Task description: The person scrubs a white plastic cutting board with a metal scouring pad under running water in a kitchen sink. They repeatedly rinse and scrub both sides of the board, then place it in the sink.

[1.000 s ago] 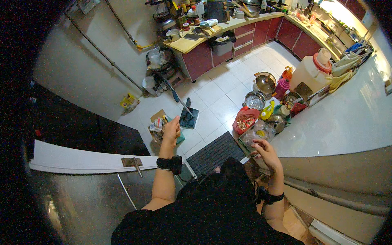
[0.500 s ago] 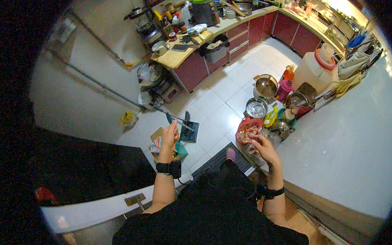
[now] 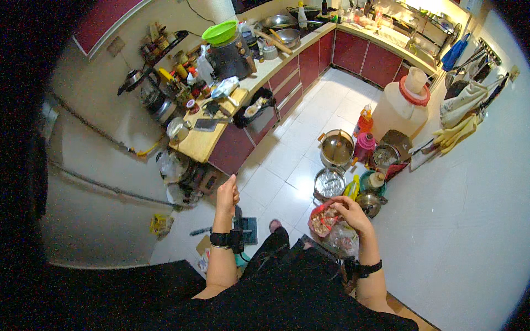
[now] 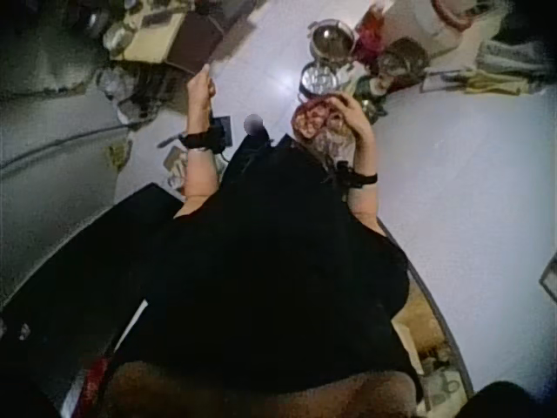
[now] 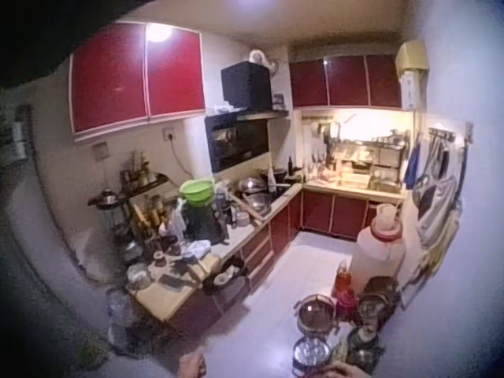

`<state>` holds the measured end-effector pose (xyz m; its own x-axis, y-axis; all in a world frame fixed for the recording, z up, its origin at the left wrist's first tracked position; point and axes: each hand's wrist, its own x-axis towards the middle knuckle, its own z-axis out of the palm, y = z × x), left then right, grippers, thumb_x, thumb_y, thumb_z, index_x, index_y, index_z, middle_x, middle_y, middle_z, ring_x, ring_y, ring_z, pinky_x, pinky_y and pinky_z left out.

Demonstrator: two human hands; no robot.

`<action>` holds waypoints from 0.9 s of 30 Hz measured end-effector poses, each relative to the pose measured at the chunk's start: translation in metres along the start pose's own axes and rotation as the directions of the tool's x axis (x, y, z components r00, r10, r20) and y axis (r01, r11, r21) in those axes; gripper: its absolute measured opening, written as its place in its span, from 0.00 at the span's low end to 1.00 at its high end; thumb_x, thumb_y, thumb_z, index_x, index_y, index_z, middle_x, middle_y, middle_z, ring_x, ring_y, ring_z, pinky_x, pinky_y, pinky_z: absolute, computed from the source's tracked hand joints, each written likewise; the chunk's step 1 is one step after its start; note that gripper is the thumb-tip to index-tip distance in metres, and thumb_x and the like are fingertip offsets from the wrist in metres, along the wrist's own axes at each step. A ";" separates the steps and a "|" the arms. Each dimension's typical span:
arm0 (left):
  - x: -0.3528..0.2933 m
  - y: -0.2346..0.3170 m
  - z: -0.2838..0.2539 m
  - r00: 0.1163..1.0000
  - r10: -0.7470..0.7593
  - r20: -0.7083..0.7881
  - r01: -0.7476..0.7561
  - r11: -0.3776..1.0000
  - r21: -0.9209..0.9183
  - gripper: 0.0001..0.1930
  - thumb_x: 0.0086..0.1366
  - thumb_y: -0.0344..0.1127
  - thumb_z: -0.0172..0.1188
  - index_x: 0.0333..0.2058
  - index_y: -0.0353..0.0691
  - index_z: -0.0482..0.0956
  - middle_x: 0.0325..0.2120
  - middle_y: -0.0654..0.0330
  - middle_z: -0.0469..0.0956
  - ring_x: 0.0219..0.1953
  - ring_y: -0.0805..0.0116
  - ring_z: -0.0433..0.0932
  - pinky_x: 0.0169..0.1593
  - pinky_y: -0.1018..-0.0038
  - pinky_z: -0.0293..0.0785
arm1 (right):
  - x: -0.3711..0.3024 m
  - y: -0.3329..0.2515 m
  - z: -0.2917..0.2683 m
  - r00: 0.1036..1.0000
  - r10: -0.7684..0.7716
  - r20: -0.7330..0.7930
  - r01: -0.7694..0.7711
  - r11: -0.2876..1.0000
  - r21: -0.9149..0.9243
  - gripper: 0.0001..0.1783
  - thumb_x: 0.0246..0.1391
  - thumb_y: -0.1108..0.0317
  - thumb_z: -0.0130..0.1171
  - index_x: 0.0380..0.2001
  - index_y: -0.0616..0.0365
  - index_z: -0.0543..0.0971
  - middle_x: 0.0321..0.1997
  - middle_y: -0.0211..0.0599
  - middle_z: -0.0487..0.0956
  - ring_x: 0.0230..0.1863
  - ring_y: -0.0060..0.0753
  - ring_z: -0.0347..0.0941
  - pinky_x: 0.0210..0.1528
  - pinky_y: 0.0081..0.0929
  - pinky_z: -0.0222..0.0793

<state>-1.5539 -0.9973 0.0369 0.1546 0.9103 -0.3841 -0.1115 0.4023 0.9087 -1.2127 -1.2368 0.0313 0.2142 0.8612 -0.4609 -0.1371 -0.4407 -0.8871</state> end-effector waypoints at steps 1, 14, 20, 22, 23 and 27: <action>0.021 0.006 0.005 0.999 0.023 0.030 -0.023 1.000 0.010 0.24 0.72 0.48 0.59 0.18 0.53 0.60 0.12 0.76 0.57 0.11 0.85 0.51 0.16 0.81 0.43 | 0.013 -0.003 -0.001 1.000 -0.014 -0.022 0.014 1.000 -0.011 0.19 0.68 0.62 0.56 0.57 0.60 0.73 0.47 0.36 0.82 0.41 0.26 0.80 0.40 0.25 0.77; 0.247 0.099 0.027 0.974 -0.036 0.222 0.028 0.999 0.036 0.23 0.73 0.47 0.57 0.19 0.53 0.62 0.13 0.76 0.57 0.11 0.85 0.50 0.16 0.80 0.43 | 0.169 -0.103 0.054 0.984 -0.019 -0.178 0.014 1.000 -0.028 0.19 0.69 0.64 0.55 0.58 0.61 0.73 0.46 0.38 0.81 0.38 0.28 0.80 0.41 0.26 0.77; 0.309 0.100 0.047 0.959 -0.149 0.242 0.145 0.989 0.033 0.23 0.72 0.47 0.58 0.18 0.52 0.62 0.12 0.76 0.56 0.11 0.84 0.49 0.16 0.79 0.42 | 0.218 -0.126 0.045 0.971 0.019 -0.240 -0.007 0.999 0.052 0.19 0.69 0.63 0.55 0.57 0.61 0.73 0.46 0.38 0.82 0.38 0.27 0.80 0.40 0.26 0.76; 0.333 0.103 0.058 0.961 -0.131 0.243 0.126 0.991 0.033 0.23 0.72 0.47 0.58 0.18 0.52 0.61 0.12 0.76 0.55 0.11 0.84 0.49 0.16 0.78 0.42 | 0.240 -0.133 0.036 0.968 0.024 -0.250 -0.011 0.999 0.051 0.19 0.69 0.63 0.55 0.57 0.61 0.73 0.46 0.38 0.82 0.38 0.26 0.80 0.39 0.25 0.75; 0.348 0.106 0.065 0.963 -0.133 0.234 0.131 0.991 0.026 0.23 0.72 0.47 0.58 0.18 0.52 0.61 0.12 0.76 0.55 0.11 0.84 0.49 0.16 0.78 0.43 | 0.255 -0.136 0.029 0.969 0.011 -0.247 -0.003 0.999 0.033 0.19 0.69 0.63 0.55 0.57 0.61 0.73 0.46 0.38 0.82 0.38 0.26 0.80 0.38 0.25 0.75; 0.414 0.120 0.113 0.966 -0.102 0.238 0.100 0.995 0.022 0.24 0.73 0.47 0.57 0.18 0.52 0.60 0.13 0.75 0.55 0.12 0.83 0.51 0.16 0.78 0.42 | 0.317 -0.154 -0.010 0.970 0.031 -0.240 -0.002 0.993 0.120 0.18 0.69 0.62 0.55 0.56 0.59 0.74 0.47 0.38 0.82 0.39 0.25 0.80 0.36 0.23 0.76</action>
<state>-1.3928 -0.5832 0.0055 0.3948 0.8145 -0.4250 -0.0736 0.4891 0.8691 -1.1137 -0.8983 0.0212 0.4359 0.7609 -0.4807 -0.2529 -0.4090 -0.8768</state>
